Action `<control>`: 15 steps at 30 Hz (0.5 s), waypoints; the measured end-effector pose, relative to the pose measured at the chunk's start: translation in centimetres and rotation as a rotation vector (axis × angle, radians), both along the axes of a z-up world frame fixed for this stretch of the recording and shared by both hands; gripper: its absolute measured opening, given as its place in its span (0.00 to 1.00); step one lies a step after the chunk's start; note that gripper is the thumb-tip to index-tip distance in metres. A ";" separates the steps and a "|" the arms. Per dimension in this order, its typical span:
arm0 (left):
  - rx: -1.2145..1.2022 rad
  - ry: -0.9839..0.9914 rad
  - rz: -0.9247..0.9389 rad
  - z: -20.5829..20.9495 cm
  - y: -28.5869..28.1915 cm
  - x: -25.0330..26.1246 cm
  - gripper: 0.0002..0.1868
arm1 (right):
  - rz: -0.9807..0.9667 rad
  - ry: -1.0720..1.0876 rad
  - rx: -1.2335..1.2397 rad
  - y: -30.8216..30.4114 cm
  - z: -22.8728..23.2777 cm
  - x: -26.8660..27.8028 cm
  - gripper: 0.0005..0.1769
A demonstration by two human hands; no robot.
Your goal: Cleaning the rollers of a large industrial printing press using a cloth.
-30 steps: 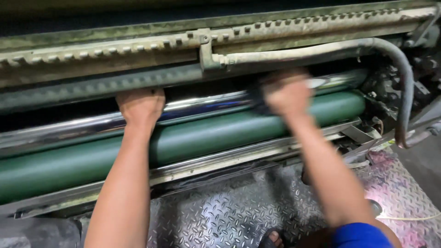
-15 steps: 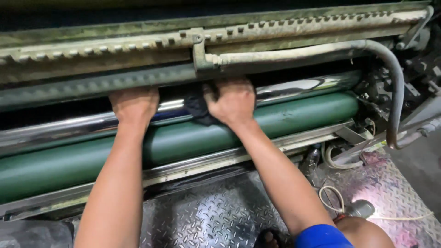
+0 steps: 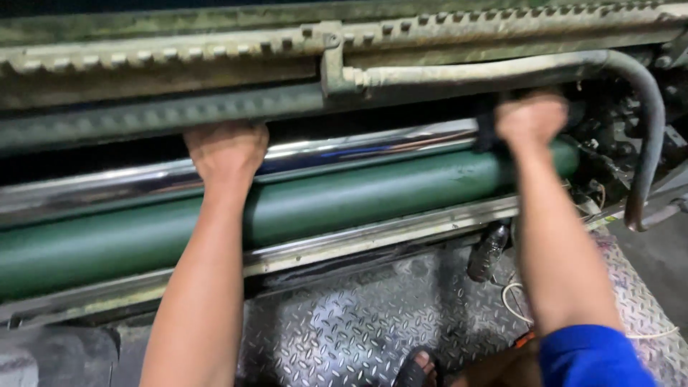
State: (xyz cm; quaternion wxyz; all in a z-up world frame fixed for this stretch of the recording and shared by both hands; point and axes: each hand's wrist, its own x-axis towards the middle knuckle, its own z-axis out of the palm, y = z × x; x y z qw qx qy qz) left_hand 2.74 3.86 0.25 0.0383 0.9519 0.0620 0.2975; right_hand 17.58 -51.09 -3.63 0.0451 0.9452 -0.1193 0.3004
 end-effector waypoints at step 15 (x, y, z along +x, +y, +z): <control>-0.086 -0.403 -0.078 -0.2 -1.8 -0.5 0.20 | 1.147 0.411 0.725 33.2 6.4 -13.4 0.37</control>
